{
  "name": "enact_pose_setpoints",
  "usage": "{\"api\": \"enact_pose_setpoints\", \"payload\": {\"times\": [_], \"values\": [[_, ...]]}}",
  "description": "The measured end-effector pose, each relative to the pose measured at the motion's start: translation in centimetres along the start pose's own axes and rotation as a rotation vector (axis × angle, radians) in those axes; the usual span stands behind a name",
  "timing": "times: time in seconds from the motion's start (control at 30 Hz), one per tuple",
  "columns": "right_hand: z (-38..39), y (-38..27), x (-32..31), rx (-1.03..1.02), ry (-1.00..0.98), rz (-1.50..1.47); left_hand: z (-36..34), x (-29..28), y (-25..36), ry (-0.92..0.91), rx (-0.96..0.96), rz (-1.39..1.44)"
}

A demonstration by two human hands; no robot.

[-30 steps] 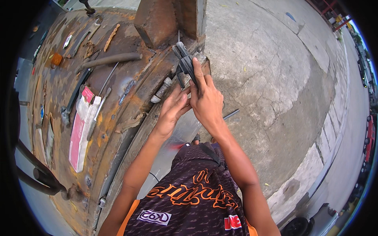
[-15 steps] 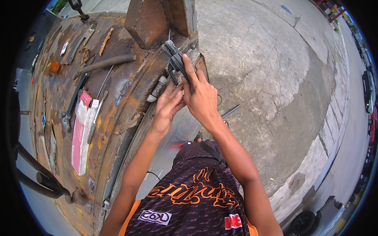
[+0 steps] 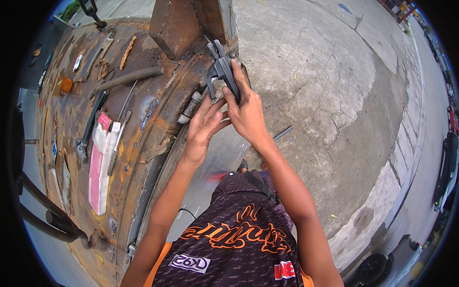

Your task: The person uses a hammer and chisel to clean a metal joint, then welds the joint with a handheld welding torch. The person repeats this process on multiple spots along the metal structure.

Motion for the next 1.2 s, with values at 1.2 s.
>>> {"api": "enact_pose_setpoints", "payload": {"times": [1.2], "values": [[1.7, -4.3, -1.9, 0.067, -0.200, 0.110, 3.1, 2.3, -0.4, 0.117, 0.131, -0.062]]}}
Point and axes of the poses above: each hand's wrist, its own z-axis away from the middle knuckle, its own x-axis out of the palm, y = z × x, the point moved 6 cm from there along -z, towards the middle knuckle, and after that the axes turned 7 degrees about -x, right-handed, at the moved point
